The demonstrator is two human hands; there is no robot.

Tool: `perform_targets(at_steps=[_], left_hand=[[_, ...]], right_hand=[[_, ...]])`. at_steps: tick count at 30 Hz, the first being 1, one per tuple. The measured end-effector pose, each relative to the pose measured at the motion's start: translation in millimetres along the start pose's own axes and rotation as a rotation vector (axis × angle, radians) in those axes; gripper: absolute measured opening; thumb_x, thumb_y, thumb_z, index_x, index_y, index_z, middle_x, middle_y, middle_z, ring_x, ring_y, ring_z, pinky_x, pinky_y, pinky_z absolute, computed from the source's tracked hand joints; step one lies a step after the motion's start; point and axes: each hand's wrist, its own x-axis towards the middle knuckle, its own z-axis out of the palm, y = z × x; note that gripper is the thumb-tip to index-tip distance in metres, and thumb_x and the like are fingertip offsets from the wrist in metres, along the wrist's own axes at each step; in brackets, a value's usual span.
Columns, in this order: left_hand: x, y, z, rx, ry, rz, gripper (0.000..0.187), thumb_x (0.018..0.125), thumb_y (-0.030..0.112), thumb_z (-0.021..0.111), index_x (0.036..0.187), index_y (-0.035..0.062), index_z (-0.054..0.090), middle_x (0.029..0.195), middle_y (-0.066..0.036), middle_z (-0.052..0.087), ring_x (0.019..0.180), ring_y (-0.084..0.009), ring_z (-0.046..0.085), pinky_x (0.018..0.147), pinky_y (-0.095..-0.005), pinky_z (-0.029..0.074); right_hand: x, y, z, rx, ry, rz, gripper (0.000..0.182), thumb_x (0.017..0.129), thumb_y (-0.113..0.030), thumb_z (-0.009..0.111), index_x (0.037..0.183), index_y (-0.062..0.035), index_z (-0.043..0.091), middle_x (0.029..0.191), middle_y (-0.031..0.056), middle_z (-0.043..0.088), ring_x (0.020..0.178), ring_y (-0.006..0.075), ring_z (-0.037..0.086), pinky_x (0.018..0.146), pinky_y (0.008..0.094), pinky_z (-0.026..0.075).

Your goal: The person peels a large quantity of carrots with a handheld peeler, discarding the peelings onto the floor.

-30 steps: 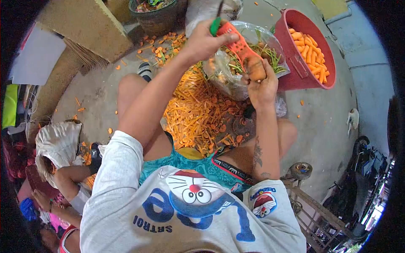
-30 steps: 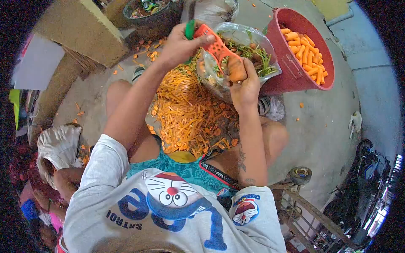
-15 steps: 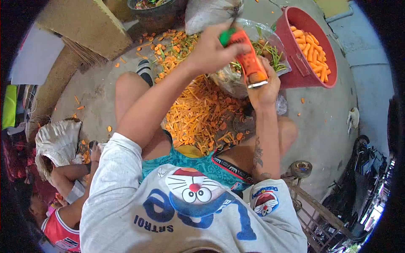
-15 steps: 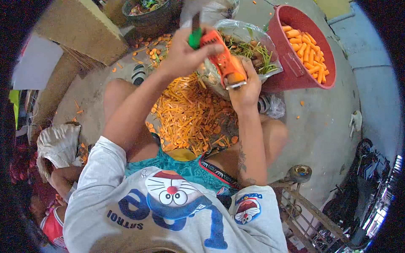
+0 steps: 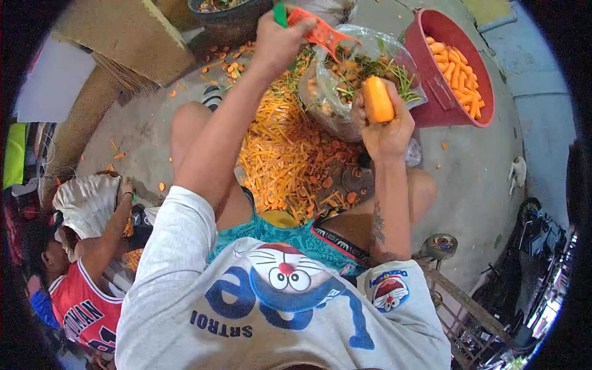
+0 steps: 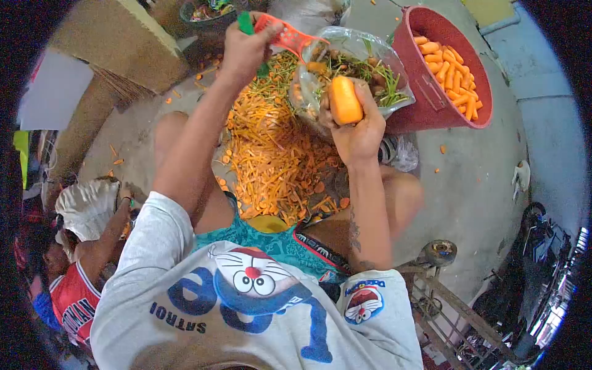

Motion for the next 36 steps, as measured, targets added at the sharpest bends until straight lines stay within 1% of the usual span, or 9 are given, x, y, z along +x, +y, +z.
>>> perform_targets(at_steps=[4, 9, 11, 15, 20, 23, 26, 29, 36], left_hand=[[-52.8, 20.1, 39.2, 0.129, -0.246, 0.486, 0.019, 0.088, 0.018, 0.081, 0.1, 0.0056, 0.071, 0.082, 0.0, 0.069, 0.072, -0.0072, 0.063, 0.064, -0.0242, 0.05], [-11.3, 13.4, 7.8, 0.075, -0.098, 0.151, 0.02, 0.089, 0.02, 0.08, 0.096, 0.0052, 0.069, 0.079, 0.002, 0.067, 0.07, -0.0071, 0.061, 0.063, -0.0249, 0.05], [-15.4, 1.7, 11.9, 0.067, 0.012, 0.034, 0.02, 0.089, 0.02, 0.08, 0.093, 0.0053, 0.068, 0.076, 0.003, 0.066, 0.068, -0.007, 0.06, 0.062, -0.0252, 0.049], [-54.7, 27.9, 39.0, 0.106, -0.215, 0.428, 0.017, 0.089, 0.018, 0.08, 0.092, 0.0075, 0.068, 0.078, 0.003, 0.067, 0.067, -0.0068, 0.059, 0.06, -0.0253, 0.049], [-7.0, 0.4, 1.3, 0.03, 0.018, 0.002, 0.02, 0.089, 0.017, 0.08, 0.099, 0.0036, 0.069, 0.081, 0.001, 0.069, 0.073, -0.0082, 0.063, 0.066, -0.0256, 0.052], [-57.0, 18.7, 38.1, 0.151, -0.093, 0.391, 0.018, 0.09, 0.016, 0.078, 0.1, 0.0033, 0.07, 0.083, 0.0, 0.07, 0.075, -0.0075, 0.063, 0.068, -0.0248, 0.052], [-44.8, 18.9, 31.1, 0.033, -0.171, 0.274, 0.018, 0.09, 0.015, 0.078, 0.101, 0.0032, 0.069, 0.083, 0.001, 0.069, 0.076, -0.0068, 0.063, 0.068, -0.0245, 0.052], [-14.6, -4.3, 6.9, 0.087, -0.025, 0.194, 0.016, 0.091, 0.015, 0.077, 0.099, 0.0037, 0.069, 0.082, 0.003, 0.068, 0.073, -0.007, 0.062, 0.066, -0.0245, 0.051], [-45.1, 19.7, 30.9, 0.03, -0.193, 0.131, 0.02, 0.088, 0.018, 0.08, 0.098, 0.0037, 0.07, 0.079, 0.003, 0.069, 0.068, -0.0061, 0.06, 0.063, -0.025, 0.05]], right_hand=[[7.6, 3.4, 13.1, -0.037, 0.361, -0.031, 0.024, 0.105, -0.03, 0.046, 0.111, -0.0091, 0.056, 0.1, 0.0069, 0.062, 0.083, 0.017, 0.06, 0.065, 0.0308, 0.047], [5.8, 3.8, -17.2, 0.018, -0.057, -0.001, 0.029, 0.103, -0.033, 0.049, 0.116, -0.0107, 0.061, 0.104, 0.0048, 0.067, 0.087, 0.0174, 0.065, 0.065, 0.0312, 0.051], [8.4, 3.5, 0.9, -0.058, 0.086, -0.066, 0.026, 0.103, -0.033, 0.049, 0.114, -0.0114, 0.061, 0.104, 0.0043, 0.067, 0.084, 0.0174, 0.065, 0.065, 0.0302, 0.051], [8.3, 8.4, 6.0, -0.059, 0.344, -0.07, 0.026, 0.101, -0.033, 0.052, 0.114, -0.0115, 0.061, 0.098, 0.0031, 0.067, 0.078, 0.0151, 0.061, 0.06, 0.0278, 0.043], [1.0, 3.2, -1.0, -0.026, 0.076, 0.041, 0.029, 0.102, -0.034, 0.05, 0.115, -0.0106, 0.06, 0.094, 0.0034, 0.063, 0.072, 0.0158, 0.056, 0.058, 0.0288, 0.042], [6.6, 8.8, 6.0, -0.015, 0.26, 0.041, 0.027, 0.104, -0.034, 0.047, 0.112, -0.0095, 0.057, 0.094, 0.0064, 0.062, 0.074, 0.0176, 0.058, 0.059, 0.0295, 0.045], [2.8, 14.4, 6.5, -0.12, 0.368, -0.131, 0.036, 0.103, -0.038, 0.048, 0.117, -0.0075, 0.061, 0.09, 0.0073, 0.063, 0.069, 0.0172, 0.053, 0.053, 0.0271, 0.036], [2.5, 6.9, -5.7, -0.085, -0.052, -0.054, 0.036, 0.103, -0.039, 0.048, 0.115, -0.0082, 0.062, 0.094, 0.0059, 0.065, 0.068, 0.0171, 0.053, 0.052, 0.0272, 0.037], [-1.9, 8.8, 18.8, -0.021, 0.438, -0.076, 0.033, 0.1, -0.037, 0.052, 0.115, -0.0097, 0.063, 0.091, 0.0076, 0.064, 0.066, 0.0164, 0.05, 0.054, 0.0279, 0.037]])
